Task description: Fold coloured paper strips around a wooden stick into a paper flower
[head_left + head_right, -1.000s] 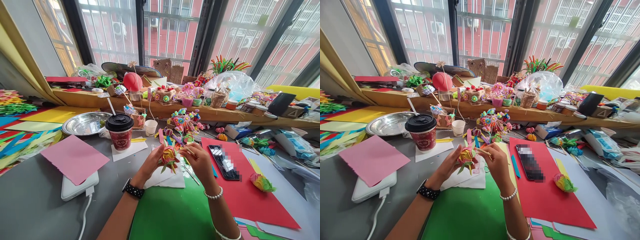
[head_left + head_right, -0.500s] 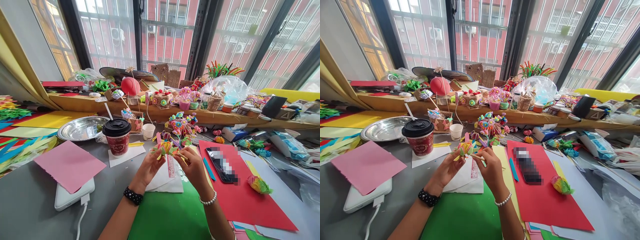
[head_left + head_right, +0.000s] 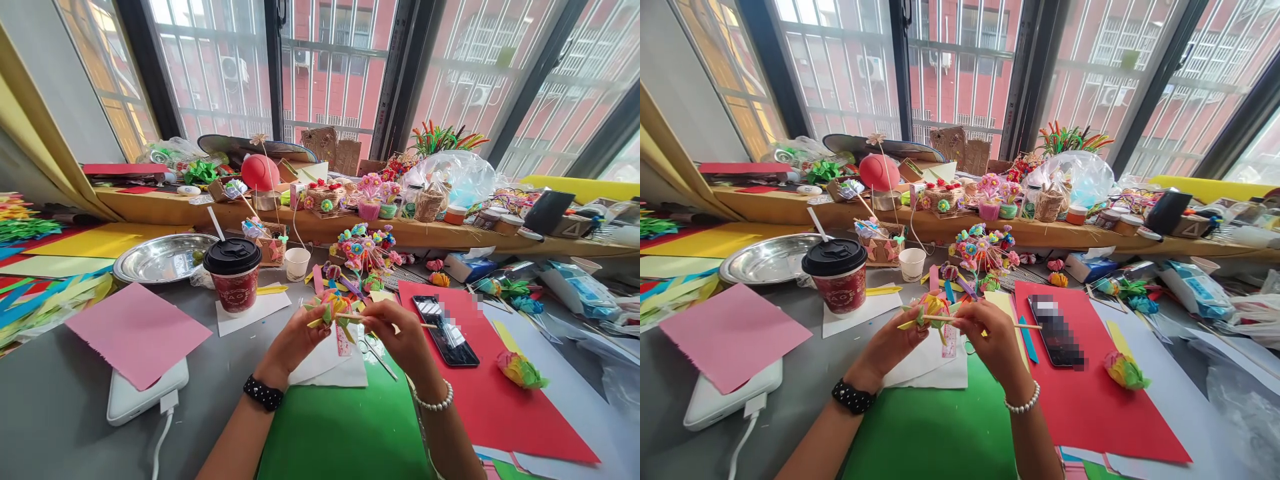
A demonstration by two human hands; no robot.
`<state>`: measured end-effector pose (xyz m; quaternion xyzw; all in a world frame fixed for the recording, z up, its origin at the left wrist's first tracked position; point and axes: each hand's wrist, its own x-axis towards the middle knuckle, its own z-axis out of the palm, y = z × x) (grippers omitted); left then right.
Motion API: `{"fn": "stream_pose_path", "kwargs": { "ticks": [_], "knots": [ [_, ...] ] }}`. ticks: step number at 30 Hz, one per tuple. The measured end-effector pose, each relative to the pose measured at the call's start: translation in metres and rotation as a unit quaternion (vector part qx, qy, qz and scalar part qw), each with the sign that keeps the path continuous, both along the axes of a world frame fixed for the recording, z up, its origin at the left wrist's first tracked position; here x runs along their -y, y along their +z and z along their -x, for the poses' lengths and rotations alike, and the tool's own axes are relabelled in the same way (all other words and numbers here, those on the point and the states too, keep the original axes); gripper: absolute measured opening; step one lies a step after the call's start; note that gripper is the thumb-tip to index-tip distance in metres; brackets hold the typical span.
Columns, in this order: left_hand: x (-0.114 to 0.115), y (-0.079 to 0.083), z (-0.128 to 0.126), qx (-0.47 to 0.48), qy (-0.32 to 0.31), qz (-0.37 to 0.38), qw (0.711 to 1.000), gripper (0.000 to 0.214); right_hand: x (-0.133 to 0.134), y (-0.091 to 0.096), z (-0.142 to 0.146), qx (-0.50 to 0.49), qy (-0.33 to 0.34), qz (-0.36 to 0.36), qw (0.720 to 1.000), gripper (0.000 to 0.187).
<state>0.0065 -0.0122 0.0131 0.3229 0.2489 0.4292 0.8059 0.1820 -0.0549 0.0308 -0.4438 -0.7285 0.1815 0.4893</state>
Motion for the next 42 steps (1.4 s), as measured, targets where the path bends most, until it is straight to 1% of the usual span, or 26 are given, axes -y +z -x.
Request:
{"fn": "stream_pose_path", "kwargs": {
  "ticks": [3,6,12,15,20,24,29,32,34,35,36,37,38,39,40,41,42],
  "knots": [
    [0.001,0.001,0.002,-0.004,-0.021,-0.017,1.000,0.031,0.001,0.002,0.000,0.014,0.022,-0.021,0.999,0.010],
    [0.002,0.002,0.002,-0.011,-0.040,-0.032,0.999,0.042,0.001,0.003,0.001,0.014,0.027,-0.020,0.999,0.007],
    [0.004,0.003,0.001,-0.017,-0.047,-0.033,0.998,0.037,0.003,0.002,0.001,0.002,0.026,0.009,1.000,0.011],
    [0.003,0.002,0.002,-0.017,-0.050,-0.036,0.998,0.041,0.002,0.002,0.001,0.005,0.034,0.012,0.999,0.010],
    [0.002,-0.001,0.002,-0.029,-0.051,-0.032,0.998,0.045,0.000,0.000,0.001,-0.005,0.056,0.047,0.997,0.014],
    [-0.001,-0.002,0.001,-0.043,-0.059,-0.022,0.997,0.039,-0.003,-0.004,0.001,0.016,0.043,0.056,0.997,0.015],
    [-0.002,0.002,0.004,-0.111,-0.070,-0.004,0.991,0.026,-0.007,-0.008,0.004,0.045,0.021,0.072,0.996,0.013],
    [-0.004,0.001,0.007,-0.194,-0.070,-0.037,0.978,0.031,-0.010,-0.012,0.007,0.070,-0.001,0.072,0.995,0.011],
    [-0.007,-0.001,0.010,-0.282,-0.035,-0.073,0.956,0.042,-0.013,-0.016,0.010,0.097,-0.027,0.064,0.993,0.008],
    [-0.009,-0.002,0.011,-0.337,0.004,-0.096,0.936,0.046,-0.014,-0.018,0.011,0.110,-0.041,0.060,0.991,0.007],
    [-0.010,-0.003,0.013,-0.395,0.055,-0.125,0.909,0.047,-0.015,-0.021,0.013,0.125,-0.052,0.055,0.989,0.007],
    [-0.011,-0.004,0.013,-0.456,0.116,-0.166,0.867,0.045,-0.016,-0.023,0.014,0.136,-0.065,0.050,0.987,0.007],
    [-0.011,-0.004,0.014,-0.499,0.162,-0.232,0.819,0.040,-0.018,-0.025,0.016,0.142,-0.072,0.047,0.986,0.007],
    [-0.011,-0.004,0.014,-0.525,0.190,-0.296,0.775,0.033,-0.018,-0.027,0.017,0.146,-0.076,0.043,0.985,0.007],
    [-0.009,-0.003,0.014,-0.532,0.187,-0.357,0.745,0.027,-0.019,-0.029,0.018,0.150,-0.079,0.038,0.985,0.007],
    [-0.008,-0.002,0.013,-0.527,0.158,-0.404,0.731,0.024,-0.020,-0.030,0.019,0.153,-0.081,0.033,0.984,0.008],
    [-0.006,-0.001,0.012,-0.514,0.119,-0.443,0.725,0.023,-0.020,-0.031,0.019,0.156,-0.083,0.028,0.984,0.008]
  ]
}}
